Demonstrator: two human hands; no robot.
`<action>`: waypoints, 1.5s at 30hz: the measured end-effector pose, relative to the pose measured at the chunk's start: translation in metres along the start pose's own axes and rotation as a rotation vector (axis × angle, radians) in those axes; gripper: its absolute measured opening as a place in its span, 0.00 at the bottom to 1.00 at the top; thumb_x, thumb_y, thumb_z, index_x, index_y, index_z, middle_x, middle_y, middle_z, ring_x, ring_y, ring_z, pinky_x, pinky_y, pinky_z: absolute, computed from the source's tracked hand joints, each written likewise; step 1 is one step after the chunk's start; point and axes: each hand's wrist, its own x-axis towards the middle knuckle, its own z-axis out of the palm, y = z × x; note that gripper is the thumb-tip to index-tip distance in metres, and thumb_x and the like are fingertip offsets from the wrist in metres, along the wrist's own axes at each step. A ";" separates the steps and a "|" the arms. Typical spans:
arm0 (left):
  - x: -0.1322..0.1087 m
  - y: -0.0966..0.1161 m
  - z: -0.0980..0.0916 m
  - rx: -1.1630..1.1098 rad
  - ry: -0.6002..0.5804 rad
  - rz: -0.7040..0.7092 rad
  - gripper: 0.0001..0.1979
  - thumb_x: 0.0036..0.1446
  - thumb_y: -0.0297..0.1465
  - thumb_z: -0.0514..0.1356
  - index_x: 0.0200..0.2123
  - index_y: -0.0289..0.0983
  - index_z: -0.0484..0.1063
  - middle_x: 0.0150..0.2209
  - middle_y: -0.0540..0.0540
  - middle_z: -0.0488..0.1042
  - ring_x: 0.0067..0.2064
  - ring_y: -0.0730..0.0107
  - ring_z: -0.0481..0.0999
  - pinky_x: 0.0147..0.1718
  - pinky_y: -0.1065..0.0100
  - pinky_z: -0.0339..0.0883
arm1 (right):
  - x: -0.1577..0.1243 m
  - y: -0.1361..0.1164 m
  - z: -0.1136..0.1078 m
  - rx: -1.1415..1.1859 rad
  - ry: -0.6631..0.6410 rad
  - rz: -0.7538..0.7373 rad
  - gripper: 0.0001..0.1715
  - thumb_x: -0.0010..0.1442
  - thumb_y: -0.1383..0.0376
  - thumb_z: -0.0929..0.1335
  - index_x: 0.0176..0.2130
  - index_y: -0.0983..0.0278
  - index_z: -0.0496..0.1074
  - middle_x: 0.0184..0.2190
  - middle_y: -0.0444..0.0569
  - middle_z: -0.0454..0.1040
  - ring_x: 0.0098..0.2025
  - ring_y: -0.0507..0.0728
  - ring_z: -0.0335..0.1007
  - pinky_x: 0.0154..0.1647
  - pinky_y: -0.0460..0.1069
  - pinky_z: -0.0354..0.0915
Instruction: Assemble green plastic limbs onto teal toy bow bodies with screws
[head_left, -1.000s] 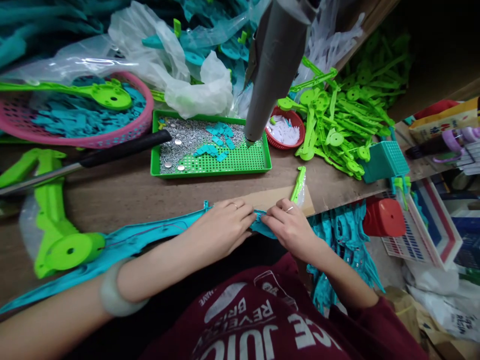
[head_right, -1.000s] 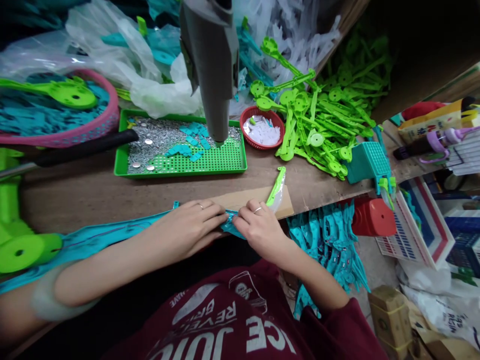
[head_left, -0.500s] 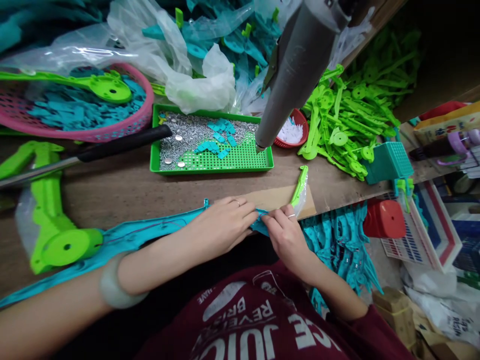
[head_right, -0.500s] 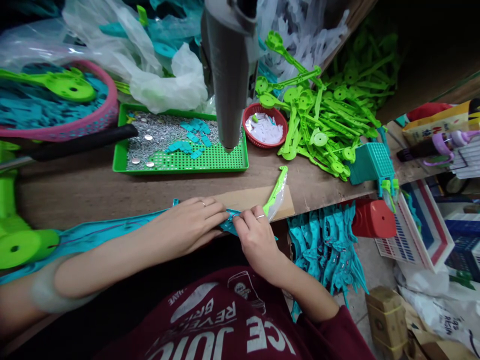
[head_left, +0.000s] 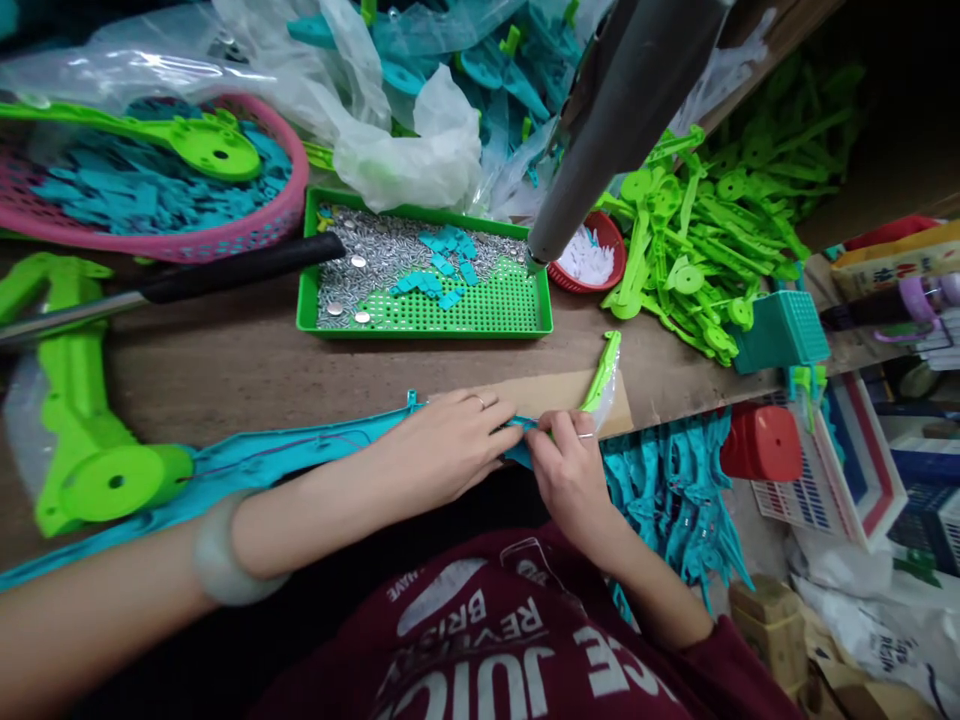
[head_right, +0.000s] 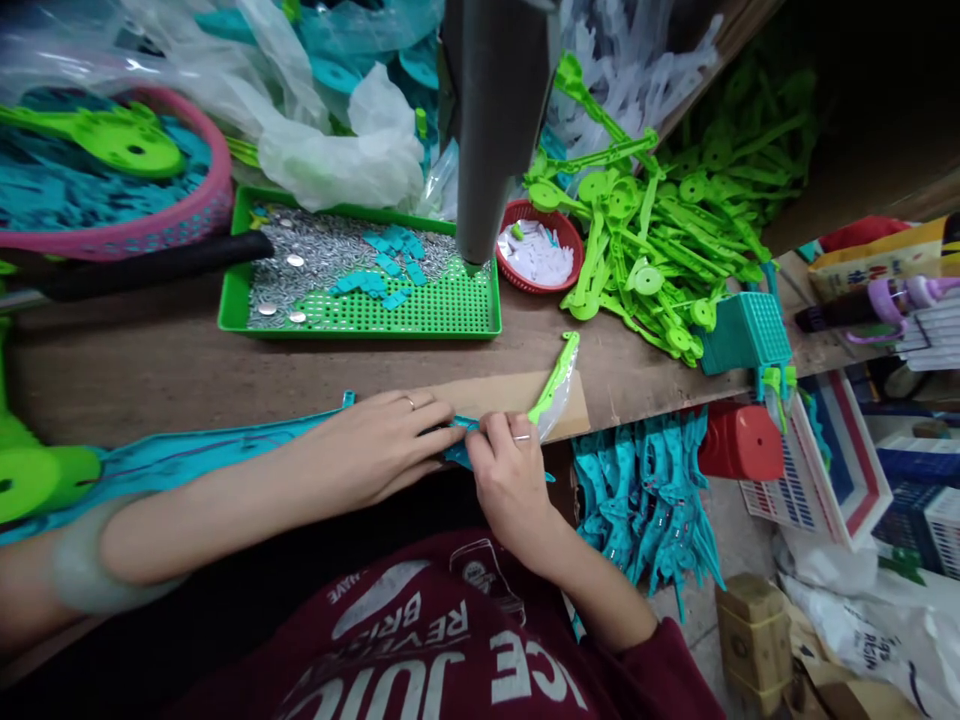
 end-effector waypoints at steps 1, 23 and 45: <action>0.001 -0.001 0.001 -0.009 0.002 0.001 0.08 0.63 0.32 0.63 0.44 0.36 0.74 0.41 0.42 0.76 0.44 0.55 0.75 0.41 0.59 0.64 | 0.000 0.001 -0.001 0.011 -0.002 -0.009 0.12 0.69 0.72 0.63 0.35 0.64 0.74 0.37 0.52 0.71 0.41 0.59 0.61 0.45 0.53 0.64; 0.017 -0.023 0.009 -0.098 -0.034 0.068 0.09 0.63 0.38 0.64 0.41 0.41 0.79 0.37 0.45 0.71 0.38 0.60 0.72 0.35 0.64 0.62 | -0.007 -0.002 -0.010 0.329 -0.067 0.168 0.20 0.66 0.76 0.61 0.50 0.65 0.77 0.46 0.56 0.67 0.47 0.60 0.59 0.50 0.56 0.63; 0.022 -0.024 0.005 -0.077 -0.058 0.087 0.10 0.62 0.38 0.64 0.43 0.40 0.80 0.38 0.44 0.73 0.40 0.59 0.73 0.36 0.63 0.64 | 0.012 0.003 -0.004 -0.024 -0.032 0.125 0.08 0.66 0.69 0.66 0.35 0.64 0.75 0.40 0.54 0.73 0.45 0.63 0.61 0.46 0.58 0.61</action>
